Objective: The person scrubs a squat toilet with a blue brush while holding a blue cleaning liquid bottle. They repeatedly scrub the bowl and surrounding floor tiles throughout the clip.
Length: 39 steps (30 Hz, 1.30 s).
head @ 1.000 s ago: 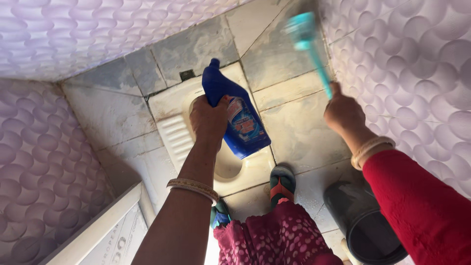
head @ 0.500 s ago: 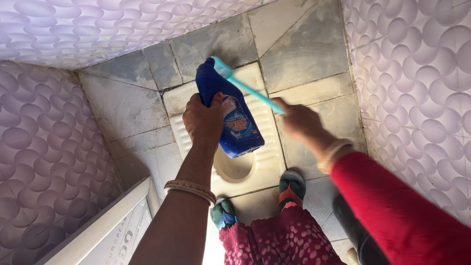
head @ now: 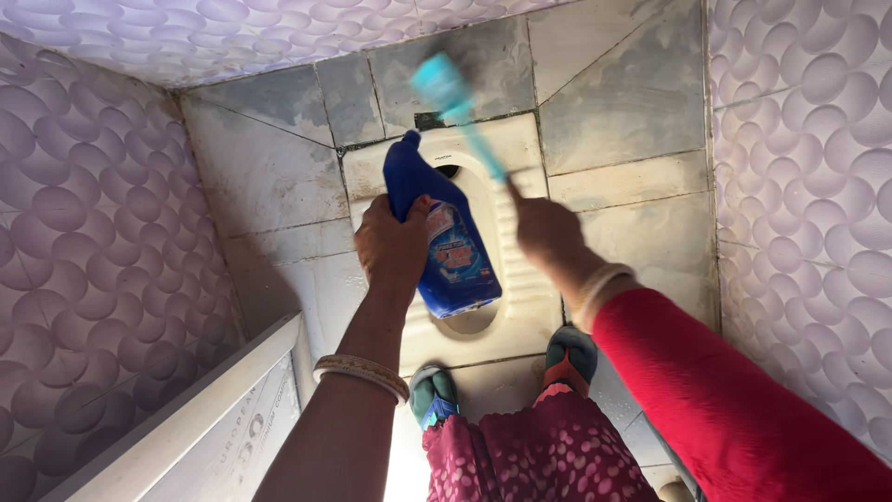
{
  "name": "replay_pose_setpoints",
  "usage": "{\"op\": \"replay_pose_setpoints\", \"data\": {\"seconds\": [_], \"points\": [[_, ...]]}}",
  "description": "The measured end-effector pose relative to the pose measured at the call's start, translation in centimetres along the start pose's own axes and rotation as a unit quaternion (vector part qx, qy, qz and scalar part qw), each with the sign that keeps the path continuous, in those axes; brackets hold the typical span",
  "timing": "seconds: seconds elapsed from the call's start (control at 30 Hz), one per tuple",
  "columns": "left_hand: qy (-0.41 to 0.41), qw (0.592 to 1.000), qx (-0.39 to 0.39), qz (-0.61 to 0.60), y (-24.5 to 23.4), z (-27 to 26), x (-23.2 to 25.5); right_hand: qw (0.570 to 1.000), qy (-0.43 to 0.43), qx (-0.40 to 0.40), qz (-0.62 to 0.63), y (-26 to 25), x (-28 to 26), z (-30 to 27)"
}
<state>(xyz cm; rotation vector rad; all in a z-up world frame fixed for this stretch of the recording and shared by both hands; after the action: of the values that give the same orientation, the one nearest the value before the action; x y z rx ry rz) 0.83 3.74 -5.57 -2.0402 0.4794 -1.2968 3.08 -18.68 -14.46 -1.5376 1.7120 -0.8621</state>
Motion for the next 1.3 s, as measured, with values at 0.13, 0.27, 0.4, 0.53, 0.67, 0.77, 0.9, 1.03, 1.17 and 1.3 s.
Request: {"op": "replay_pose_setpoints", "data": {"seconds": [0.13, 0.27, 0.4, 0.53, 0.67, 0.77, 0.9, 1.03, 1.17, 1.3], "points": [[-0.037, 0.999, -0.011, -0.021, -0.2, 0.2, -1.1, 0.999, 0.01, -0.042, -0.03, 0.1, -1.7, 0.3], [-0.006, 0.999, -0.004, -0.041, 1.0, 0.4, -0.3, 0.983, 0.163, 0.001, 0.087, -2.7, 6.8, 1.1], [-0.026, 0.997, -0.044, -0.058, 1.7, -0.2, 0.1, 0.959, 0.252, 0.063, 0.115, -3.0, 11.7, 1.7], [-0.064, 0.994, -0.067, -0.065, 1.8, -1.3, 0.6, 0.981, 0.168, 0.033, 0.096, -0.1, 4.8, 1.5], [-0.051, 0.997, -0.06, 0.0, 1.3, -1.1, 0.9, 0.998, 0.004, -0.034, 0.052, 1.1, -2.5, 0.0], [-0.058, 0.996, -0.056, -0.025, 0.7, -0.2, 0.8, 0.996, 0.034, -0.055, 0.064, -0.6, -1.2, 0.1], [-0.021, 0.998, -0.056, -0.021, 0.8, 0.7, 1.6, 0.98, 0.164, 0.032, 0.11, -3.8, 7.9, 0.8], [-0.016, 0.997, -0.065, -0.029, 1.3, 0.8, 1.9, 0.921, 0.313, 0.039, 0.227, -3.7, 15.0, 1.1], [-0.049, 0.996, -0.075, -0.016, 2.2, 0.0, 2.8, 0.981, 0.178, 0.041, 0.062, -1.8, 10.6, 2.0], [-0.034, 0.996, -0.079, 0.013, 3.5, -0.4, 3.8, 0.996, 0.021, -0.059, 0.065, -0.1, 3.9, 0.1]]}}
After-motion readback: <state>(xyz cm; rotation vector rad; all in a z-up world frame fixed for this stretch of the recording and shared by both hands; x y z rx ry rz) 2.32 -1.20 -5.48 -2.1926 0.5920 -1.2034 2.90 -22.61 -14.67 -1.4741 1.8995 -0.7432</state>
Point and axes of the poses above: each hand's wrist, its own z-axis towards the middle knuckle, its own y-axis out of the palm, x = y × z, the point moved 2 cm from there along z, towards the middle knuckle, and after that the axes turned 11 degrees about y, right-handed, at the moved point
